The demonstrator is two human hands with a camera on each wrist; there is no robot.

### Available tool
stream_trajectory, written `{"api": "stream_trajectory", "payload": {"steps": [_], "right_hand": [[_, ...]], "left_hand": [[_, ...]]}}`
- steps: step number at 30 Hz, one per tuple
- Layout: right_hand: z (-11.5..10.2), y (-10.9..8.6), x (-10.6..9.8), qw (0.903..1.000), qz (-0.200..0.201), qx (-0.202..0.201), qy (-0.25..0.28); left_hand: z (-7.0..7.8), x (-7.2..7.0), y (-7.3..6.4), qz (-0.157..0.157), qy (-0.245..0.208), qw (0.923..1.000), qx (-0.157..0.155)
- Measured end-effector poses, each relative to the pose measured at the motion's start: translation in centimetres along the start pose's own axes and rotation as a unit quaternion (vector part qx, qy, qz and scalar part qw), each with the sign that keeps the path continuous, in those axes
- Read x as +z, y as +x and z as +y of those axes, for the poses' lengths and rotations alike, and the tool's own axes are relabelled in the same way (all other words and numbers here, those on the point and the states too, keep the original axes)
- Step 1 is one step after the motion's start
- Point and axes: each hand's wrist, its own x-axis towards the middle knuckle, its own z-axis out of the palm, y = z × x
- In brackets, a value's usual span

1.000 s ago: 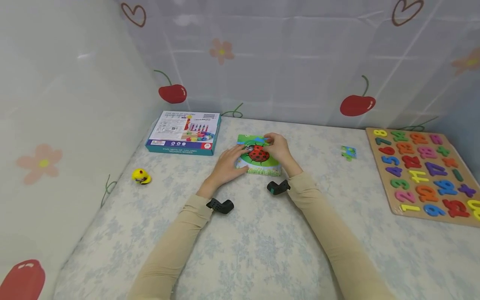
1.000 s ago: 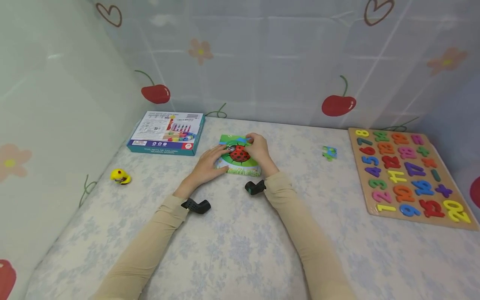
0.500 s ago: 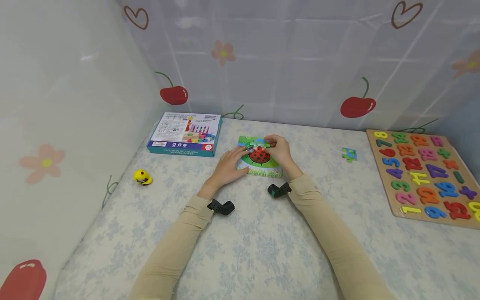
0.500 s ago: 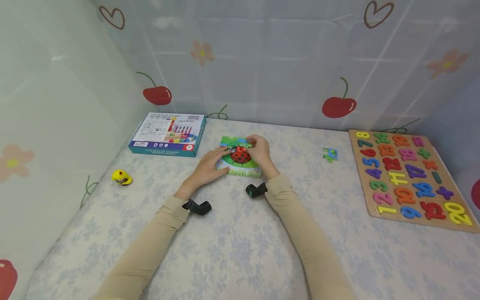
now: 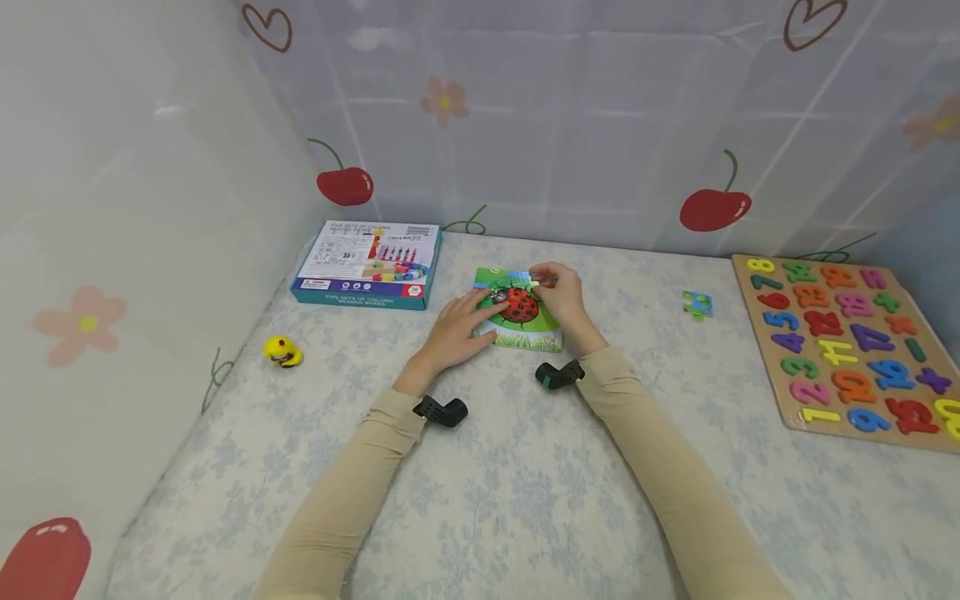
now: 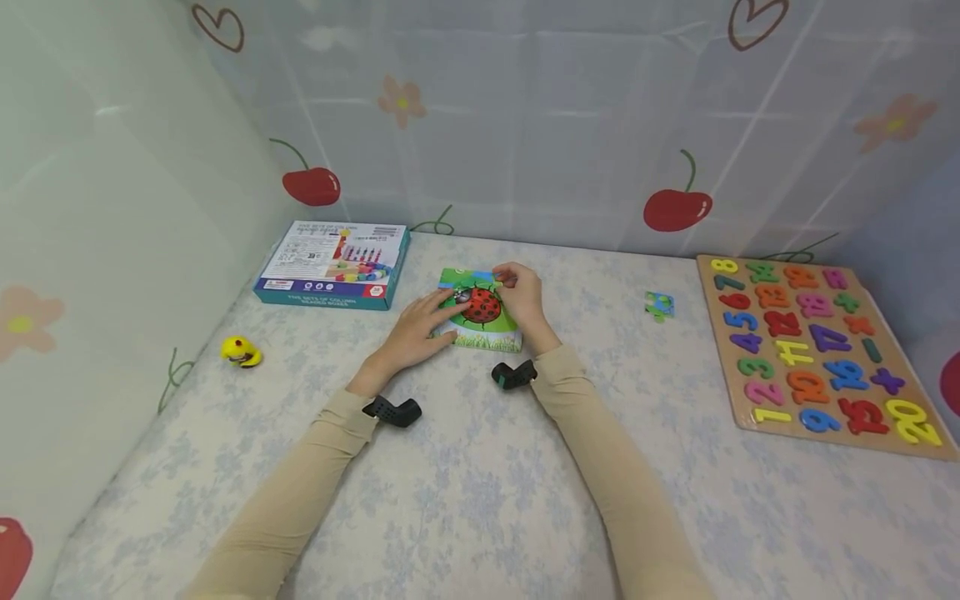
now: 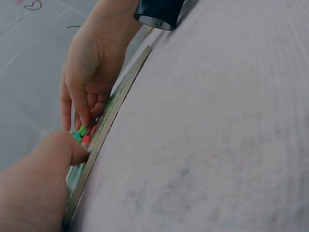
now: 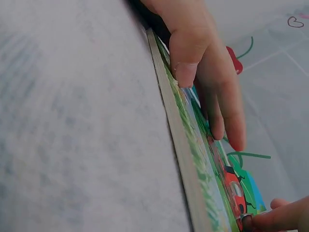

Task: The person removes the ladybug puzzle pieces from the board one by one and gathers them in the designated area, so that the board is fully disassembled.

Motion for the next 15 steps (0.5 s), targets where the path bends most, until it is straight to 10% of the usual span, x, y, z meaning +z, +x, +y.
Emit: {"api": "stream_trajectory", "payload": {"steps": [15], "right_hand": [[0.4,-0.06,0.59,0.9982,0.034,-0.02,0.046]], "left_hand": [[0.11,-0.14,-0.28,-0.028,0.049,0.9983,0.011]]}}
